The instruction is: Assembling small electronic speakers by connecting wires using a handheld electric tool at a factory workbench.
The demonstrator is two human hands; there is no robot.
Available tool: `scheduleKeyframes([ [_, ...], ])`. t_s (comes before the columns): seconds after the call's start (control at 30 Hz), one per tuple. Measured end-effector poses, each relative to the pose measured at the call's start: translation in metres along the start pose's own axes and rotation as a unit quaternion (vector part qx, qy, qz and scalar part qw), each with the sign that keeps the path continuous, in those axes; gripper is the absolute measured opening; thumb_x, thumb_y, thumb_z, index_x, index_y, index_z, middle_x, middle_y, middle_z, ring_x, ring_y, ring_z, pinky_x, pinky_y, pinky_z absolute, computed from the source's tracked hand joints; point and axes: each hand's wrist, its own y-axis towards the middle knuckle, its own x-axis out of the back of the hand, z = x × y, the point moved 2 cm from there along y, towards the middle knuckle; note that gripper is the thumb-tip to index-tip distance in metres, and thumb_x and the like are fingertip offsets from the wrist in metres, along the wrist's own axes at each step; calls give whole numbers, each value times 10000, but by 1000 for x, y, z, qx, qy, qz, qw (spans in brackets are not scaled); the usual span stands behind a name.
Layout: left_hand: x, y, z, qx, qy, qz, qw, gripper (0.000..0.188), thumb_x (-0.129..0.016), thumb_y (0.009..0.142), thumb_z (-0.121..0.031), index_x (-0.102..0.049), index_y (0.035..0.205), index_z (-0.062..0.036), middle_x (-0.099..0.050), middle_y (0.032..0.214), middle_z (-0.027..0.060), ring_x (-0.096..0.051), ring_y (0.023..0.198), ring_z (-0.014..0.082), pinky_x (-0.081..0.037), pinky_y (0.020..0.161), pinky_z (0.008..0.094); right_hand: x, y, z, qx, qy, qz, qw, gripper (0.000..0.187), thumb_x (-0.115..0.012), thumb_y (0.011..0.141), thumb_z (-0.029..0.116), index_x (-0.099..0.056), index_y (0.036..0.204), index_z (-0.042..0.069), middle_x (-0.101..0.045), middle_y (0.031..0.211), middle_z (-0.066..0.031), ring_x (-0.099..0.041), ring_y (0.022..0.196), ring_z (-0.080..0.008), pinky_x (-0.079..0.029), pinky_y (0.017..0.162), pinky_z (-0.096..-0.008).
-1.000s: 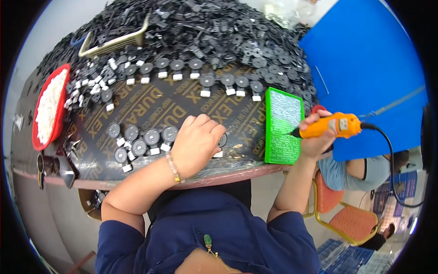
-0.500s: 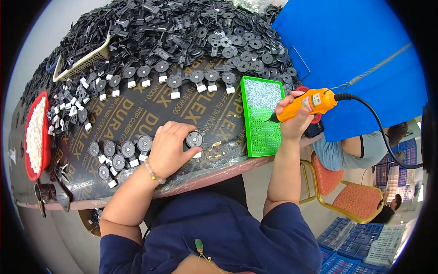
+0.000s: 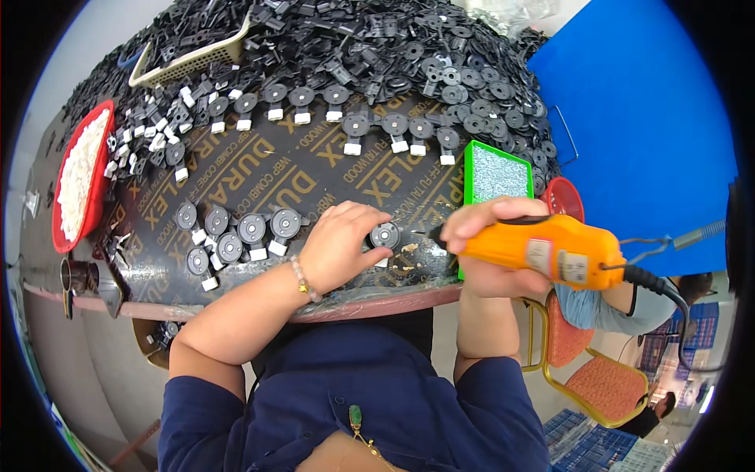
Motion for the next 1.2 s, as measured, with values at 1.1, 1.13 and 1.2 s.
scheduleKeyframes([
  [1.1,5,3,-4,-32,-9,-93,995,313,-786,724,-193,-705,1018,-124,-631,1086,15,-540,1139,229,-406,910,391,-15,1,-25,-34,57,69,995,868,-605,711,779,-465,1107,20,-620,828,-127,-623,645,-191,-535,636,-339],
  [1.13,5,2,-3,-41,-10,-87,995,235,-780,725,-180,-716,945,-126,-627,1058,2,-542,1112,221,-403,894,386,-16,1,-23,-14,55,82,995,867,-600,713,780,-463,1108,21,-618,825,-126,-622,641,-192,-534,630,-339],
  [1.2,6,2,-2,-50,-9,-81,995,158,-774,727,-166,-726,873,-129,-623,1030,-10,-544,1085,213,-399,879,381,-17,1,-23,15,56,93,994,859,-583,725,781,-460,1110,23,-615,825,-127,-621,637,-194,-532,610,-340],
])
